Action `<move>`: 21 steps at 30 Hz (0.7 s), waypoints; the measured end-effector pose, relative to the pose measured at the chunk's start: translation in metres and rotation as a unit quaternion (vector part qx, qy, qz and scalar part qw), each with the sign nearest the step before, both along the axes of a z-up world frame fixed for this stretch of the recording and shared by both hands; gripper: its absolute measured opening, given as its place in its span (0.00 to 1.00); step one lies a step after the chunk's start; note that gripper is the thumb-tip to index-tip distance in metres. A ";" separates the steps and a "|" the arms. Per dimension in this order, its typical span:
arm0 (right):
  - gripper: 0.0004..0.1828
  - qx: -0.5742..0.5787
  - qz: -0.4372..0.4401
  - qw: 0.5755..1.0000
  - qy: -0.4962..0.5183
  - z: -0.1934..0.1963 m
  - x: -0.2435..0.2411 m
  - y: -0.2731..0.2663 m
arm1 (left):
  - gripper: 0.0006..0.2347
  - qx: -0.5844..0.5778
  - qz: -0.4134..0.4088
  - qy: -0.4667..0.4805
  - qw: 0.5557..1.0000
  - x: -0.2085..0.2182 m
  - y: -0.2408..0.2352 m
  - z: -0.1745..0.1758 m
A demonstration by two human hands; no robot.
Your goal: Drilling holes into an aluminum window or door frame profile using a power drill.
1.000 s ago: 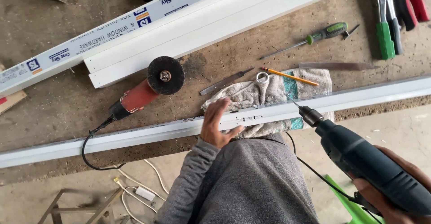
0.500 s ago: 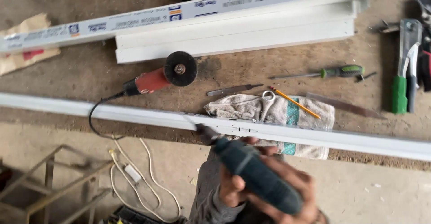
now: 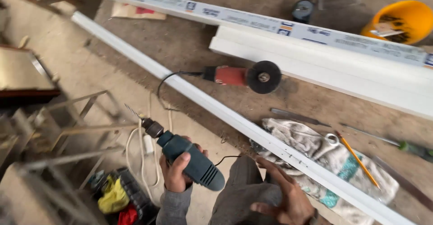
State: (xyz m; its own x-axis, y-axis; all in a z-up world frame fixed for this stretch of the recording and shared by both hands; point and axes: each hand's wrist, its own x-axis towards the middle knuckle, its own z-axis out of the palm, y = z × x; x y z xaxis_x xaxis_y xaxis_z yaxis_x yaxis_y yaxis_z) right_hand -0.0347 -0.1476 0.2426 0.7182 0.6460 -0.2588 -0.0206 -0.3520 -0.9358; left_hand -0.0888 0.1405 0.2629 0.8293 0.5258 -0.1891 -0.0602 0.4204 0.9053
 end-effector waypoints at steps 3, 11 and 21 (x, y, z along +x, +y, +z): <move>0.60 0.151 0.007 0.987 -0.062 0.003 0.007 0.022 | 0.20 -0.109 -0.042 -0.052 0.992 0.018 -0.041 -0.009; 0.64 0.220 -0.229 0.948 -0.010 0.061 -0.019 -0.037 | 0.24 -0.127 -0.400 -0.100 0.902 0.077 -0.165 0.001; 0.61 0.253 -0.751 0.593 -0.144 0.039 -0.251 -0.098 | 0.29 0.187 -0.741 -0.269 0.587 0.084 -0.261 -0.038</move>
